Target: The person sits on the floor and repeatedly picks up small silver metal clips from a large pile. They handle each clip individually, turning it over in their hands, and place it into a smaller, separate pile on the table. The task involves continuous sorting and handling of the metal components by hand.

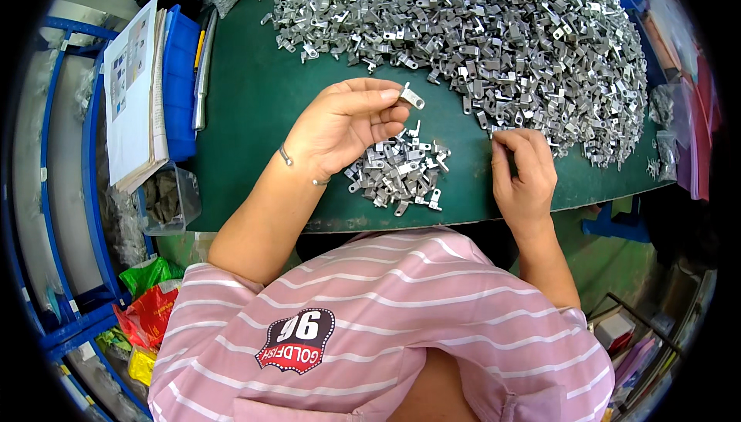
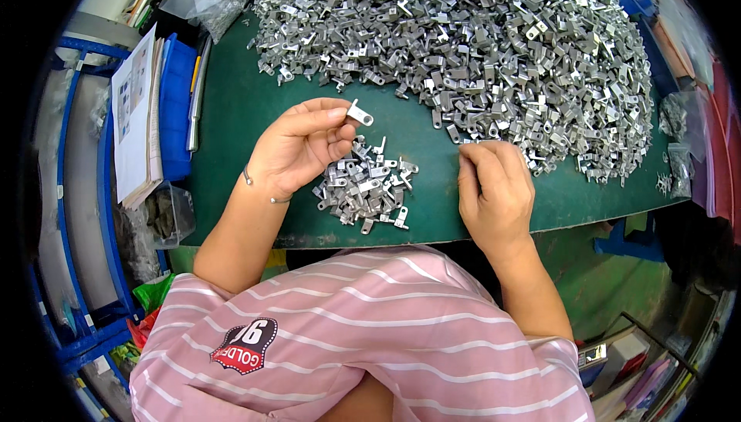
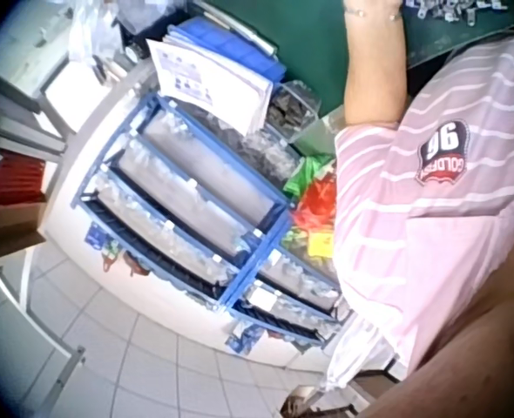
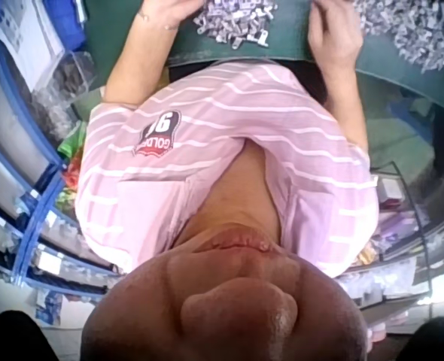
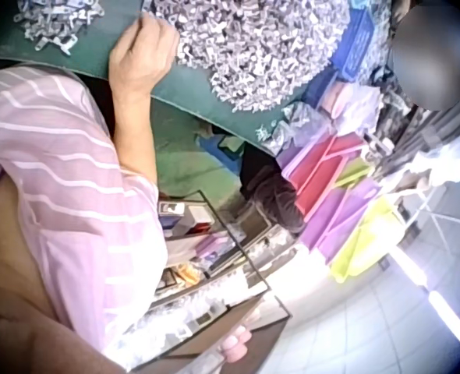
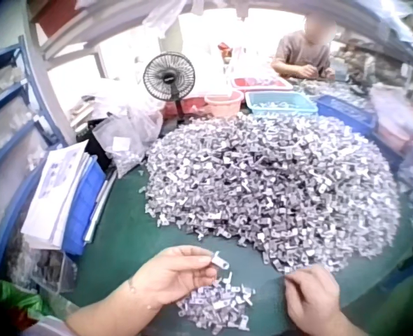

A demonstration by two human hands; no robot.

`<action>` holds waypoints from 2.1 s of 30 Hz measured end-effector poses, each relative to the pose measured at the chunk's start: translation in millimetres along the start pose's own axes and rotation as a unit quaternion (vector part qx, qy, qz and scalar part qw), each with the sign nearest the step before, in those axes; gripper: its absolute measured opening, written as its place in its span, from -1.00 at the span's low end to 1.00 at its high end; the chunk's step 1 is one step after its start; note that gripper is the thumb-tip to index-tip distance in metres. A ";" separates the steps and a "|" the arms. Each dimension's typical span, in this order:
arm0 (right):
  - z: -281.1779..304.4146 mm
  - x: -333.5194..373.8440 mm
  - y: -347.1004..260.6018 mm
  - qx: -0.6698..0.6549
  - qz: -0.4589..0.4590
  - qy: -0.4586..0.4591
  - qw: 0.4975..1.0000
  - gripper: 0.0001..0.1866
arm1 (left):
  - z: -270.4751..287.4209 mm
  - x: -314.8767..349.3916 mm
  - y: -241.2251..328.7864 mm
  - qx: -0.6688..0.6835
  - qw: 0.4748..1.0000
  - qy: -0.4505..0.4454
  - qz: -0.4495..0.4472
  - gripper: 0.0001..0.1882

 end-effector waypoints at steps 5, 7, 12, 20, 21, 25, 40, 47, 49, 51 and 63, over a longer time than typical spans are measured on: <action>-4.2 1.2 1.8 0.107 0.018 -0.041 0.993 -0.85 | -10.2 17.8 7.1 -0.301 0.953 0.020 -0.032 -0.92; -8.8 0.7 2.0 0.143 0.007 -0.055 0.988 -0.84 | -27.2 28.9 8.6 -0.516 0.853 -0.016 -0.081 -0.93; -17.2 -3.7 1.9 0.213 -0.010 -0.076 0.974 -0.82 | -48.0 28.3 16.2 -0.694 0.700 -0.018 -0.167 -0.93; -10.0 -5.9 1.2 0.116 -0.035 -0.058 0.991 -0.89 | -65.5 -44.4 -7.8 -0.768 0.577 0.077 -0.265 -0.82; -6.7 -4.9 -1.1 0.087 -0.041 -0.055 0.994 -0.90 | -65.7 -51.5 -8.8 -0.787 0.553 0.101 -0.255 -0.79; 5.7 9.8 -11.5 0.042 -0.027 -0.056 0.997 -0.86 | -64.6 -66.3 -11.1 -0.789 0.552 0.137 -0.233 -0.73; -4.9 -2.8 3.9 0.089 -0.024 -0.085 0.992 -0.88 | -63.3 -74.5 -11.6 -0.760 0.607 0.153 -0.172 -0.76; -1.1 11.8 14.4 -0.208 -0.224 -0.041 0.951 -0.89 | -53.2 -54.9 1.4 -0.730 0.647 0.129 -0.181 -0.83; -2.9 17.5 18.7 -0.325 -0.312 -0.030 0.892 -0.89 | -50.7 -44.0 5.9 -0.682 0.704 0.124 -0.155 -0.83; -3.9 19.2 19.9 -0.428 -0.374 -0.017 0.823 -0.89 | -38.4 -37.9 1.6 -0.570 0.810 0.116 -0.071 -0.77; -11.2 18.9 13.8 -0.491 -0.372 -0.001 0.787 -0.83 | -35.2 6.0 -7.3 -0.290 0.957 0.022 -0.009 -0.67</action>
Point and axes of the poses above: each hand's wrist, its own x-axis away from the middle knuckle, its own z-axis out of the back of the hand, y = z × x, the point moved 4 cm from there along -x, towards the middle knuckle, and after that the axes turned 7 degrees about z, right-handed, at the moved point
